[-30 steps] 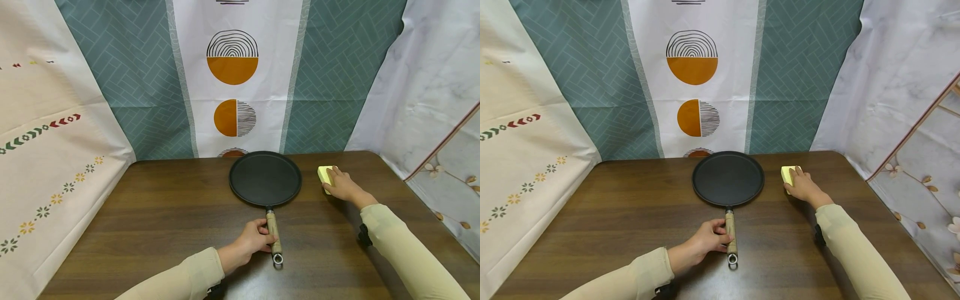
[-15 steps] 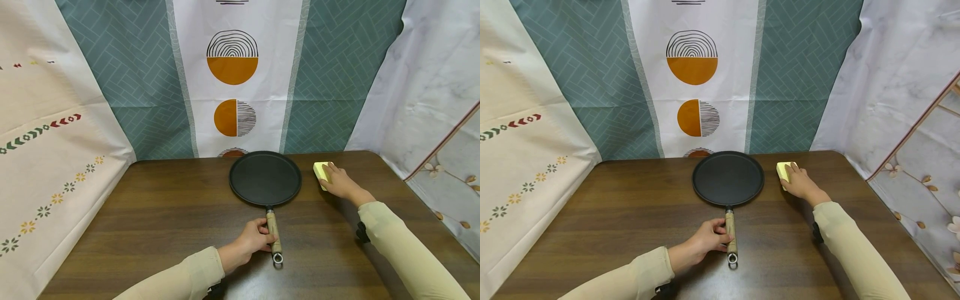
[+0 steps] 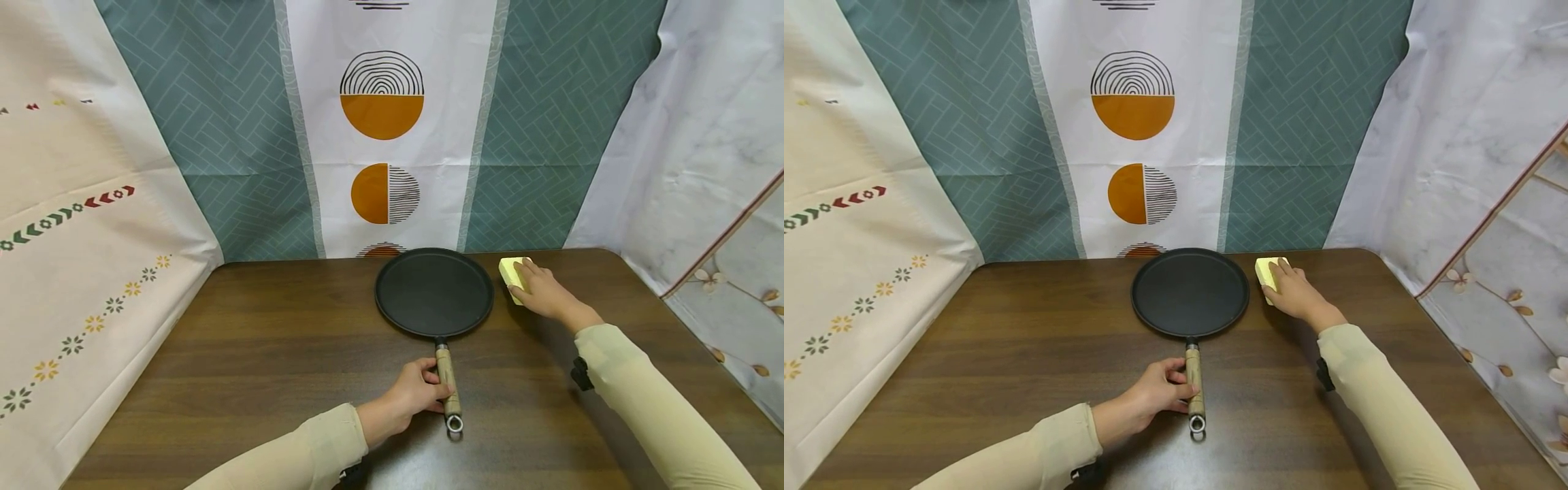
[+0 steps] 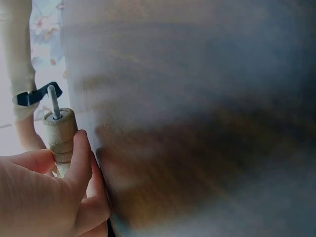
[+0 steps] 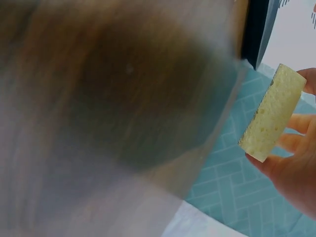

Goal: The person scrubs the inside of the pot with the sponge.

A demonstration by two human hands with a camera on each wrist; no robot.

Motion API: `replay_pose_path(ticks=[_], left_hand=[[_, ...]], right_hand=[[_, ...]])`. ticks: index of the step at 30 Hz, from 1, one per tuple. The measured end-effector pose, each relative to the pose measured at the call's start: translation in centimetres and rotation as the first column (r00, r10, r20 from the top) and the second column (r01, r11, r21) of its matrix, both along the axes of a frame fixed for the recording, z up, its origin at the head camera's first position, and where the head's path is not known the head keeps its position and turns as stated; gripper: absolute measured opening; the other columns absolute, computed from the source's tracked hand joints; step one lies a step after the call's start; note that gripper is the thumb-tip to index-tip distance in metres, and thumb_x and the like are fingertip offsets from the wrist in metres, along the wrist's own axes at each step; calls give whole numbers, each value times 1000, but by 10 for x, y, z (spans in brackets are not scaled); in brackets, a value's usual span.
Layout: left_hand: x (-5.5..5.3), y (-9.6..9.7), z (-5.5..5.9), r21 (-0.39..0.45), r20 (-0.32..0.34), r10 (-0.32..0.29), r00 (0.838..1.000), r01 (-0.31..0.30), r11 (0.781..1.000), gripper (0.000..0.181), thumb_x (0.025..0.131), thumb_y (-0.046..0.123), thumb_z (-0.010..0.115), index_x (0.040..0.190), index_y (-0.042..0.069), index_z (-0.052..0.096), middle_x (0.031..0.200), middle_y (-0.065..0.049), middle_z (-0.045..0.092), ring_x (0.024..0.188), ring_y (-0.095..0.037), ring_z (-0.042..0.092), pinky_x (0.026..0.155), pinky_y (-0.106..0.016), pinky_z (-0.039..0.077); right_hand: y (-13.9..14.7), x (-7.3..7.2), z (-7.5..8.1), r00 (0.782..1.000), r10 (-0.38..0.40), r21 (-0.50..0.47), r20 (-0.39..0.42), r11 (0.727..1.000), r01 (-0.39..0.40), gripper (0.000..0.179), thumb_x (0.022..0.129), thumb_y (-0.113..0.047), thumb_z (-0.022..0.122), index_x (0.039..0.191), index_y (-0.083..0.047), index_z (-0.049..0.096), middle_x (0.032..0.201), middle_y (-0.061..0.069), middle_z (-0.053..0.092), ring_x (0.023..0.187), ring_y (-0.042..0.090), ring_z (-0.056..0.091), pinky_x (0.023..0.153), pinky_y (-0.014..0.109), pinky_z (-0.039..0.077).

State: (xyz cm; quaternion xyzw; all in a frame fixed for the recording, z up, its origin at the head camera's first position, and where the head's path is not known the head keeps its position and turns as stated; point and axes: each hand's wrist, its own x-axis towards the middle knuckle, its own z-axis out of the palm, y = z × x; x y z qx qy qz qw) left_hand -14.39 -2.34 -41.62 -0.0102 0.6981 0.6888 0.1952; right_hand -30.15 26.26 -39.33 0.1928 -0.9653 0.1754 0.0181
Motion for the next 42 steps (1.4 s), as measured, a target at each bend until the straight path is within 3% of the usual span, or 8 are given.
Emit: replay_pose_path(ticks=[19, 42], left_hand=[[0, 0, -1, -8, 1, 1, 1000, -1, 1000, 64, 82, -11, 67, 137, -15, 34, 91, -13, 45, 76, -22, 59, 68, -37, 61], [0, 0, 0, -6, -2, 9, 1000, -9, 1000, 62, 82, -12, 67, 136, -15, 36, 91, -13, 46, 75, -22, 60, 67, -38, 61]], right_hand=[[-41, -13, 8, 997, 71, -65, -23, 995, -72, 60, 100, -23, 49, 144, 11, 28, 150, 35, 17, 132, 58, 22, 110, 66, 22], [-92, -22, -3, 982, 190, -113, 1, 975, -189, 62, 98, -24, 54, 147, 6, 28, 153, 30, 16, 136, 51, 21, 112, 62, 24]])
